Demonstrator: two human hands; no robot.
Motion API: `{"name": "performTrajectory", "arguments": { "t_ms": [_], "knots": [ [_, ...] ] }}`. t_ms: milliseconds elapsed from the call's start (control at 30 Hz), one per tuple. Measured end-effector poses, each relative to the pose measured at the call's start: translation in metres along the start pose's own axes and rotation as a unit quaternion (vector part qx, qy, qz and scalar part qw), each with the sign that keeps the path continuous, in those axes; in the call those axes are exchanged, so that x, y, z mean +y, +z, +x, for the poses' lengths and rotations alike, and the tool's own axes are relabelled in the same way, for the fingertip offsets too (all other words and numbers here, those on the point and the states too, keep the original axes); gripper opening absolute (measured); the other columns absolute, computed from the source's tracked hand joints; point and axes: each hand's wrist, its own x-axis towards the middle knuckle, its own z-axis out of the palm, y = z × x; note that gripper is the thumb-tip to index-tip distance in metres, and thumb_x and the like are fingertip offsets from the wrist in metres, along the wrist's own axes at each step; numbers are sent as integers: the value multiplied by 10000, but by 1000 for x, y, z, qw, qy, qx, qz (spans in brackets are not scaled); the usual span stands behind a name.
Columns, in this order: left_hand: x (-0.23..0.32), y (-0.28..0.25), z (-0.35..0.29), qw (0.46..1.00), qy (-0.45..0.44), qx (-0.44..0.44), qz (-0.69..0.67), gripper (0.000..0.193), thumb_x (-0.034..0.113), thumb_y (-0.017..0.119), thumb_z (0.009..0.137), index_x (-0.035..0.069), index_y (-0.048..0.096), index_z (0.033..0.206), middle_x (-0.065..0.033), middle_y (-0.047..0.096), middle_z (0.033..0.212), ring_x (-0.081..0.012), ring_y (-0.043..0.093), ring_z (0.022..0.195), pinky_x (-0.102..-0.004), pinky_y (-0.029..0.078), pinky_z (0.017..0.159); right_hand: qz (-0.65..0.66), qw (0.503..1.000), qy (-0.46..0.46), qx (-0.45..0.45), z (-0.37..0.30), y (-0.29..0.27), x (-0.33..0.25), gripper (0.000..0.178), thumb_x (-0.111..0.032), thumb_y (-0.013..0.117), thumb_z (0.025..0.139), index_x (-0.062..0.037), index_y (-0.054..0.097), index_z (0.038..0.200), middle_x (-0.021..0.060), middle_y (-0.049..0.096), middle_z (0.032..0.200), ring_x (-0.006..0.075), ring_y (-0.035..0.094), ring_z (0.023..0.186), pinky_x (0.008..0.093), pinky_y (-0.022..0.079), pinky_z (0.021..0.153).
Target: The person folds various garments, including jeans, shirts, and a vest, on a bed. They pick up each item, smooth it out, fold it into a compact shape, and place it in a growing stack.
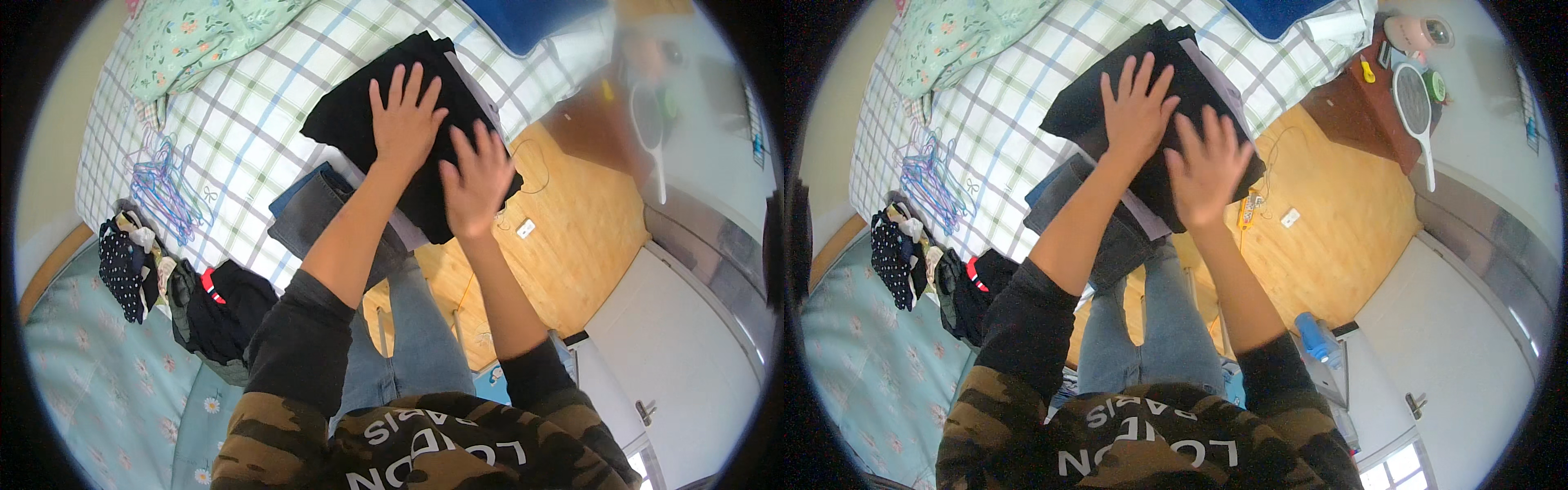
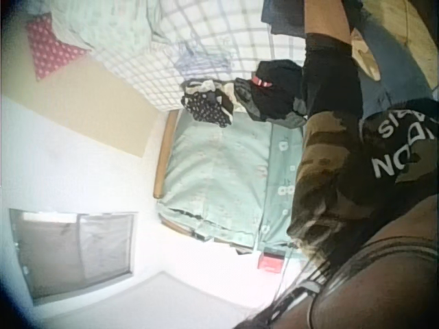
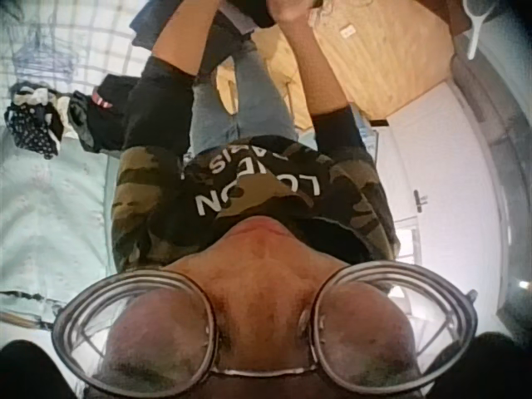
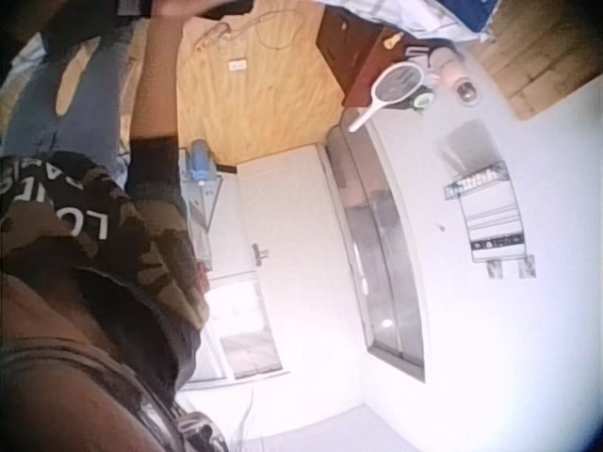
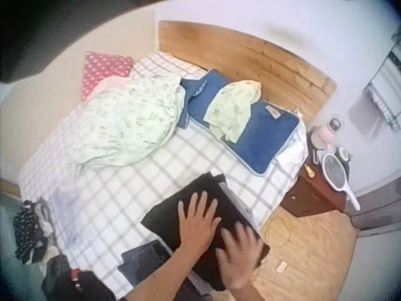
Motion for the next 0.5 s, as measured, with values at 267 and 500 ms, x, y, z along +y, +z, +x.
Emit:
{"name": "performTrajectory", "arguments": {
  "t_ms": [267,500],
  "knots": [
    [-50,44,-1,997,-14,-35,66,444,481,438,843,379,389,1273,-84,309,1374,-327,265,1260,-615,137,967,-80,978,191,5,-10,75,46,559,-460,499,801,-262,373,1309,181,277,1364,437,274,1211,615,239,899],
    [-73,59,17,996,-36,2,86,439,468,466,831,292,462,1233,-103,430,1280,-335,384,1167,-611,212,933,-87,976,198,-3,-27,82,54,579,-456,465,828,-210,331,1334,178,262,1371,405,276,1222,620,247,901]
  ]
}}
